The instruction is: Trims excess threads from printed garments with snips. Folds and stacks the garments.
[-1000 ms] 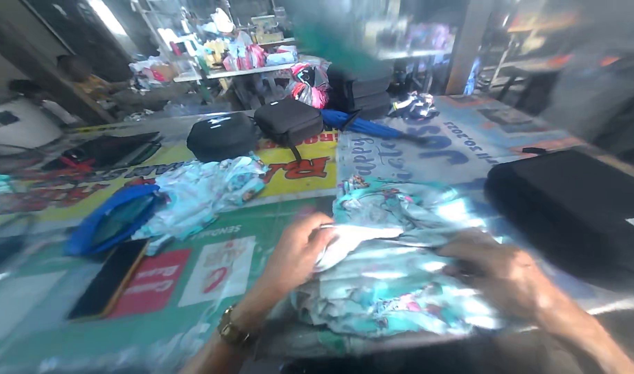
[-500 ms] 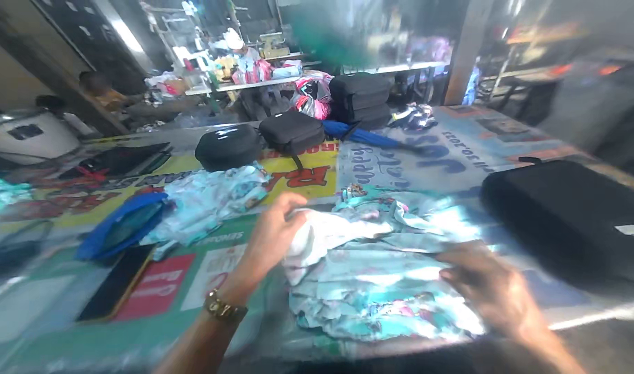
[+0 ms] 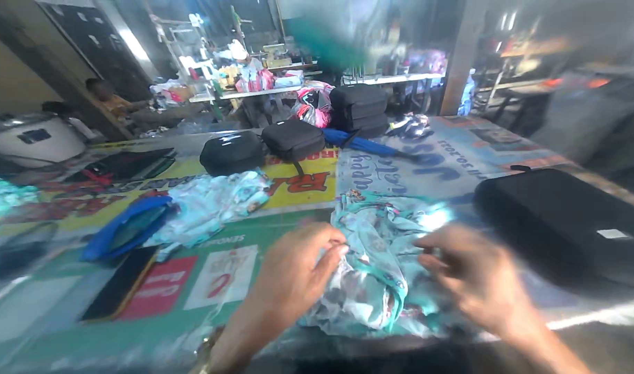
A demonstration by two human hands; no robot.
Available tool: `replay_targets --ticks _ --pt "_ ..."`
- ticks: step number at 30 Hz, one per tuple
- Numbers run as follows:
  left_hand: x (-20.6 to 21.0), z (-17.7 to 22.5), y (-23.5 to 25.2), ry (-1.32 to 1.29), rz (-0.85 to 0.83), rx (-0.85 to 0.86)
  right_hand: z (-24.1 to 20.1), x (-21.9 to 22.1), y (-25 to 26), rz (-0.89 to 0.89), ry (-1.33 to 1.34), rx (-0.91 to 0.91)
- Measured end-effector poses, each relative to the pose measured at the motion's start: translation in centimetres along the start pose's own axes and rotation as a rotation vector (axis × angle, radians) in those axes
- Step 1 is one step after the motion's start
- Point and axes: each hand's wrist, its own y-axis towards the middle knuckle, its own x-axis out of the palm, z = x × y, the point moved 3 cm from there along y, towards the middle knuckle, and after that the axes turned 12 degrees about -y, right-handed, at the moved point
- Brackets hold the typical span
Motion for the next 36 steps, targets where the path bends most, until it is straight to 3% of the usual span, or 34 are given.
replay_targets --ticks 3,6,8,9,13,15,17,21,29,33,36 --pt "2.5 -0.3 -2.2 0.219 -0.047 -0.076 -1.3 4.2 2.6 -0.257 -0.118 0.046" --pt "4.5 -1.3 -4.4 0.341 -0.123 -0.151 -0.9 8.2 4.1 -0.702 -0.236 0.153" --pt "4.8 -2.1 -5.2 0.277 -0.086 -0.18 -0.1 9.0 4.6 -0.801 -0.212 0.22" --pt "4.7 -2.6 -5.4 0.211 -0.041 -0.189 0.4 8.5 4.8 -0.717 -0.155 0.256" --pt "3.3 -2.9 -5.1 0.033 0.135 -0.198 3.2 2.3 4.0 -0.011 0.189 0.371" --pt "2.6 -2.7 -4.4 0.021 0.189 -0.175 4.8 -0.8 2.3 0.168 0.237 0.442" --pt "2.2 -3.2 -3.8 0.031 0.151 -0.188 5.9 -2.8 -0.3 0.166 0.12 0.515" --pt "1.9 -5.4 -3.7 0.089 -0.029 -0.252 5.9 -2.6 -5.8 -0.047 -0.119 0.558" --pt "-0.2 -6.4 -2.6 0.361 -0.137 -0.313 3.5 -2.5 -9.2 -0.24 -0.301 0.435" --pt "-0.7 -4.0 -0.6 0.384 0.02 -0.124 3.4 -4.5 -8.8 -0.122 -0.27 0.416" --pt "3.4 0.5 2.2 0.168 0.07 0.059 3.2 -5.0 -8.1 -0.029 -0.178 0.418"
